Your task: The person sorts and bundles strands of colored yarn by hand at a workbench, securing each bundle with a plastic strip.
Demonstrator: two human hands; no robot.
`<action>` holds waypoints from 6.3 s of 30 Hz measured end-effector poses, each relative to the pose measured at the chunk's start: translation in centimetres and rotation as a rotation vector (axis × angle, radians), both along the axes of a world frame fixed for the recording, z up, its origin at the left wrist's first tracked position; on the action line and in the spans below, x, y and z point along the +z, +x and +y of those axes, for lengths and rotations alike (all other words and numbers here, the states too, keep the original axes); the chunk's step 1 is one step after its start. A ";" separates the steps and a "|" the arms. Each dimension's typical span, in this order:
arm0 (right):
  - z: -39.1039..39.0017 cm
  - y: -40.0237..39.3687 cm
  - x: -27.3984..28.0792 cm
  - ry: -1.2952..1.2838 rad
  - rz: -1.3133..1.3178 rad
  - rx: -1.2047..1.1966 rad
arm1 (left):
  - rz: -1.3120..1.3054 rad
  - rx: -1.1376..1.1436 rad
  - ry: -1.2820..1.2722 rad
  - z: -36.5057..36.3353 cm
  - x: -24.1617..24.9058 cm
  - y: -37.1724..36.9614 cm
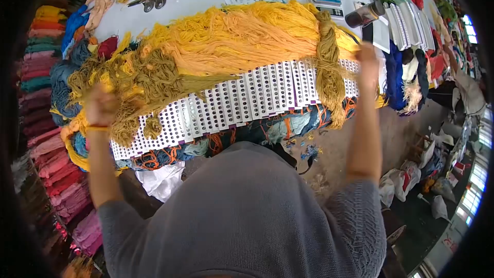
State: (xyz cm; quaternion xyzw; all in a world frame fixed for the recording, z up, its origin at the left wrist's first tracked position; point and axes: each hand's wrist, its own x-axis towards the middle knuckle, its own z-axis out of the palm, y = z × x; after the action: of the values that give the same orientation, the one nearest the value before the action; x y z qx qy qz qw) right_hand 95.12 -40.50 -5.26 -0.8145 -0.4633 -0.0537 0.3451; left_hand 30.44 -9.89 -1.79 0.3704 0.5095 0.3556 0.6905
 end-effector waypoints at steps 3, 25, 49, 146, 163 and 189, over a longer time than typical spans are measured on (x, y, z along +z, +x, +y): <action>5.1 -13.1 -5.9 -0.237 0.735 0.029 | -0.184 -0.254 -0.290 -8.1 -5.3 14.8; 8.8 -21.9 -8.4 -0.738 -0.042 0.528 | 0.181 -0.288 0.001 -16.3 -16.6 32.0; 7.0 -20.8 -8.7 -0.606 0.646 0.257 | 0.330 -0.593 0.096 -12.7 -15.0 27.0; -2.1 -19.3 9.6 -0.169 1.809 0.731 | -0.326 -0.327 -0.036 -26.0 7.8 29.2; -0.8 -23.4 10.1 -0.034 1.391 0.610 | -0.373 -0.258 -0.022 -26.5 6.9 28.3; 1.0 -27.3 12.0 0.166 2.081 0.838 | -0.559 -0.399 -0.071 -21.9 8.0 23.0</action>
State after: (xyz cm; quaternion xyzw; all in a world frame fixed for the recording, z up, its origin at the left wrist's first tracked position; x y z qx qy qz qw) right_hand 67.80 -39.45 6.78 -0.2176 -0.1821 0.7417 0.6078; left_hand 53.43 -31.75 6.19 0.3268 0.2302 0.2832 0.8718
